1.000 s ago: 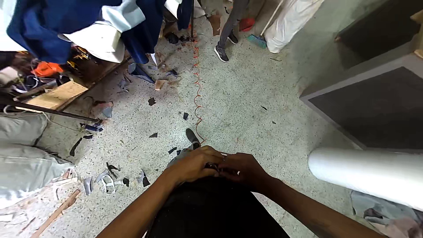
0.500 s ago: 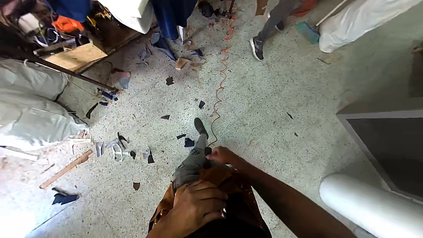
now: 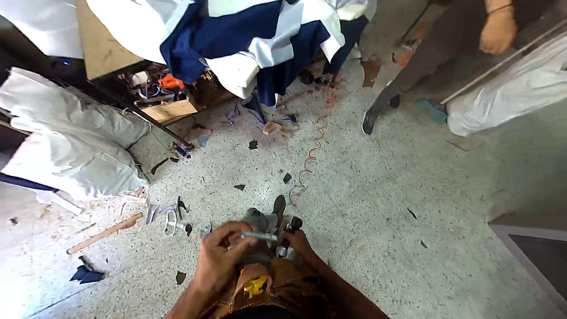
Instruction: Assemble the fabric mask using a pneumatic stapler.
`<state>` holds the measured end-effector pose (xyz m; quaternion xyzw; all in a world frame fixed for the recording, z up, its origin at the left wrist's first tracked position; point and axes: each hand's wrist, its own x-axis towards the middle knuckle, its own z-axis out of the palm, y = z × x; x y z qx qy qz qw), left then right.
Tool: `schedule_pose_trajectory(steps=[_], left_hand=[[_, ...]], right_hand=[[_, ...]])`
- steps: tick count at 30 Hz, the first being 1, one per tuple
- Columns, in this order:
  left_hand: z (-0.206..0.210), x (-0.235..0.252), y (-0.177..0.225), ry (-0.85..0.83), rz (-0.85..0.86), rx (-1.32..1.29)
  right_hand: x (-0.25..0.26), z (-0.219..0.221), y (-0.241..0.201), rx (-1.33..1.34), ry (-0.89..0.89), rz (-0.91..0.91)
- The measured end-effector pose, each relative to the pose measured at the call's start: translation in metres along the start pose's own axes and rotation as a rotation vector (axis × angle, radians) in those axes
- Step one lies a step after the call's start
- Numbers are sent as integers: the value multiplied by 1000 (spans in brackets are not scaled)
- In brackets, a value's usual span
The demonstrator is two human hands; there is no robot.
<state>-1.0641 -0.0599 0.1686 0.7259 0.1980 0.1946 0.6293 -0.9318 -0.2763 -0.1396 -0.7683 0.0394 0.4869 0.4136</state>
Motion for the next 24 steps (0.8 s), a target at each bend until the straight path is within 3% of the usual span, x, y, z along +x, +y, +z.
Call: schedule_pose_trajectory(steps=[3,5,10,14,18,24], left_hand=[[-13,25,21,88,26,12],[-20,45,38,105,74,-89],[-43,124,85,120,253,-263],[-55,188,129,11,326,-406],[-68,222,167,-163,338,-453],[-105,266,185,-282,328,-504]], right_hand=[[-9,-14,-50,403,211,-355],[-20,-33,-93,625,260,-577],[-105,-95,-226,967,57,-1010],[-182,-97,-301,1043,-79,-1299],[-213,-61,-360,1109,-59,-1407],[-217,-18,-411,1138,-24,-1483]])
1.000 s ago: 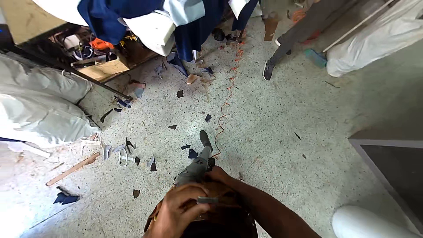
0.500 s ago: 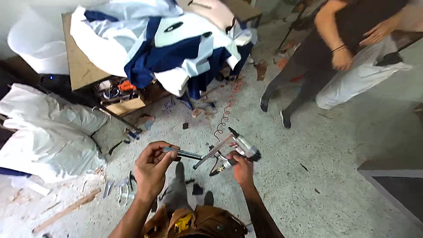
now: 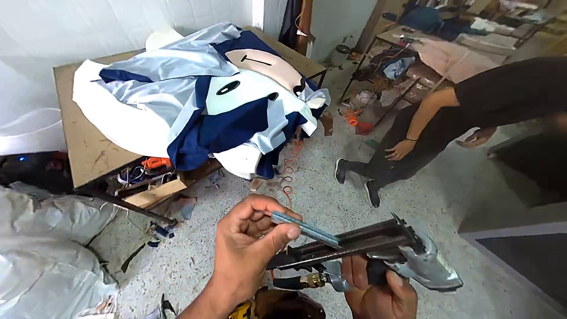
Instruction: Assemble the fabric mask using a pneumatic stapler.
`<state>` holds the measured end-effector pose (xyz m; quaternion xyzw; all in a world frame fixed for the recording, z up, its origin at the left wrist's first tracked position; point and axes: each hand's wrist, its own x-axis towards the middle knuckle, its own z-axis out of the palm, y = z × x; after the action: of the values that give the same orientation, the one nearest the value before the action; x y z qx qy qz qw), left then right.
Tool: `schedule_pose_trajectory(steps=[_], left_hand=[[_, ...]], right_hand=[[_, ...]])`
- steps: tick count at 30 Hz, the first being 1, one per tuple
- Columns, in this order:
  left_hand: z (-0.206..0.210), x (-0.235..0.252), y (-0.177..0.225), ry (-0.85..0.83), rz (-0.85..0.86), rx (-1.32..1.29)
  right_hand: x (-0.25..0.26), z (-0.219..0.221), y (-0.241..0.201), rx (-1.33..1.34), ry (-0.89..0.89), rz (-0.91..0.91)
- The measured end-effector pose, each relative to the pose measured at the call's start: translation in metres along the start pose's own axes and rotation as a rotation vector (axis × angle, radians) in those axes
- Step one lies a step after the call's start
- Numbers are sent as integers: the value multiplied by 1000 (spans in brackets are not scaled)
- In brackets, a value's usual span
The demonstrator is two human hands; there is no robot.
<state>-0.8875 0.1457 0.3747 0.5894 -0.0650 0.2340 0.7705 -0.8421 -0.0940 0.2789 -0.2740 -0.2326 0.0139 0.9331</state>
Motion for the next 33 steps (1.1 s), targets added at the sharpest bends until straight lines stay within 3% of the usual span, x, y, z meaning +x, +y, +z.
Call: schedule_pose_trajectory(steps=[4,10,14,18,23,33], left_hand=[[-13,24,5,-104,-36,-43],[-6,68,-9,-176,108,-11],[0,108,-21,-90,137,40],[-6,151,-30,7,119,150],[19,184,-62,38,83,73],[30,221,-83,77,84,75]], right_hand=[[0,11,4,12,-20,-7],[48,-5,2,125,-76,61],[95,-20,7,49,-47,17],[152,-45,5,-41,-135,53],[200,-96,14,-61,-200,71],[264,-103,37,154,-256,345]])
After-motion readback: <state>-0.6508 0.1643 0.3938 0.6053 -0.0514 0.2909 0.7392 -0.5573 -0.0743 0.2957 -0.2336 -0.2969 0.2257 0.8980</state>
